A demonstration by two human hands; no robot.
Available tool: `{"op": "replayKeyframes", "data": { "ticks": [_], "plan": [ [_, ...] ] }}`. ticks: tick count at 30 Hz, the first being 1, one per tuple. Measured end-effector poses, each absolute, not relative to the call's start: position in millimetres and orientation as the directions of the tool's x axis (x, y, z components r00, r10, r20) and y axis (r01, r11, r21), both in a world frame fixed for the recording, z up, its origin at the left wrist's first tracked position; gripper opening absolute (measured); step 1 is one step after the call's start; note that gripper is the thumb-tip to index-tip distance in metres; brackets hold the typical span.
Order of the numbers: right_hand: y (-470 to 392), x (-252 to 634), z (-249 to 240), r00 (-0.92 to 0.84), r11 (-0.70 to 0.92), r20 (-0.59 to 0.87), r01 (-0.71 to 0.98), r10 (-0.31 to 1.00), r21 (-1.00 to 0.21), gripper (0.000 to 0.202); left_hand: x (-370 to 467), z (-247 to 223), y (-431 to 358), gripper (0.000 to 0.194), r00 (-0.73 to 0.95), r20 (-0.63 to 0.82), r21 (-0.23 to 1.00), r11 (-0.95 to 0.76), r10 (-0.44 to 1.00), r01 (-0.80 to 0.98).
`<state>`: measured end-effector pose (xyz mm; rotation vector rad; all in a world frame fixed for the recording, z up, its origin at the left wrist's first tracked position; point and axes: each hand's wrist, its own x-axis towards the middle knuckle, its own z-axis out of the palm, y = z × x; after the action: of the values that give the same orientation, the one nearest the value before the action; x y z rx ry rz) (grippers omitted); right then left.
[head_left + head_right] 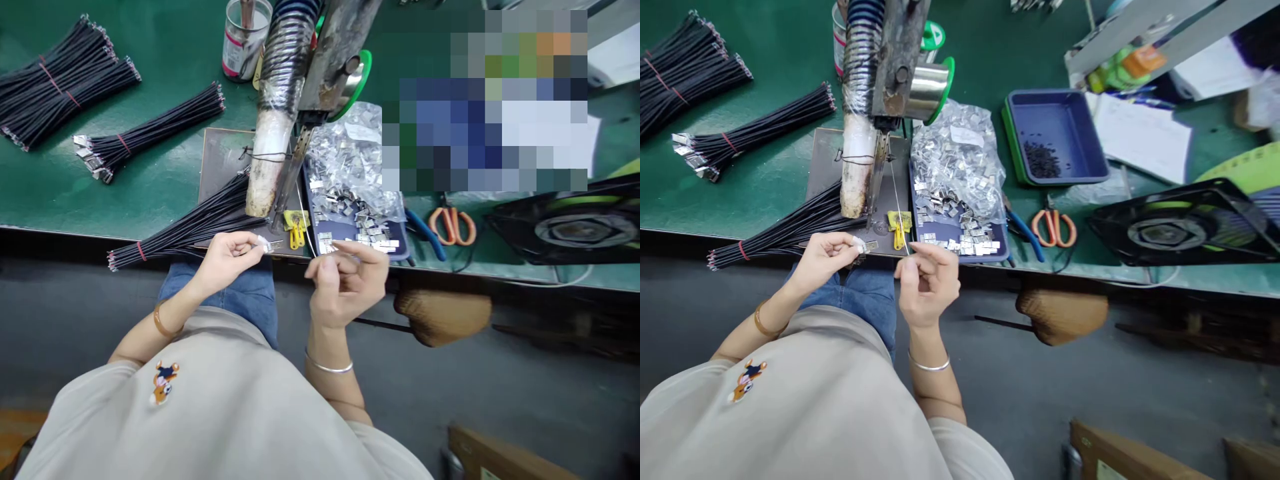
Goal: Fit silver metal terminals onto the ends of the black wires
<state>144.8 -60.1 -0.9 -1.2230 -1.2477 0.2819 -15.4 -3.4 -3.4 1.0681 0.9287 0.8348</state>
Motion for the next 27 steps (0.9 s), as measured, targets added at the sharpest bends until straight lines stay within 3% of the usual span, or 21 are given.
{"op": "replayKeyframes", "data": {
  "ticks": [4,11,18,27],
  "plan": [
    [-59.4,142.5,-6.9,0.324,0.367,0.562,0.499,0.761,-0.785,0.017,-14.1,-0.9,-0.6,0.030,0.368,-0.215,0.957,0.270,0.905,-0.105],
    [-47.1,138.1,-11.3,0.097,0.438,0.670,0.686,0.736,-0.581,0.016,-9.0,0.8,0.7,0.026,0.314,-0.156,0.981,0.184,0.936,-0.063],
    [-41.0,134.0,-9.2,0.123,0.423,0.676,0.695,0.727,-0.581,0.015,-1.7,5.5,2.6,0.020,0.212,-0.034,0.999,0.026,0.977,0.036],
    [-40.0,133.4,-2.6,0.133,0.410,0.663,0.693,0.737,-0.594,0.013,-2.2,8.9,1.7,0.016,0.204,0.007,0.997,-0.023,0.979,0.076]
  ]
}}
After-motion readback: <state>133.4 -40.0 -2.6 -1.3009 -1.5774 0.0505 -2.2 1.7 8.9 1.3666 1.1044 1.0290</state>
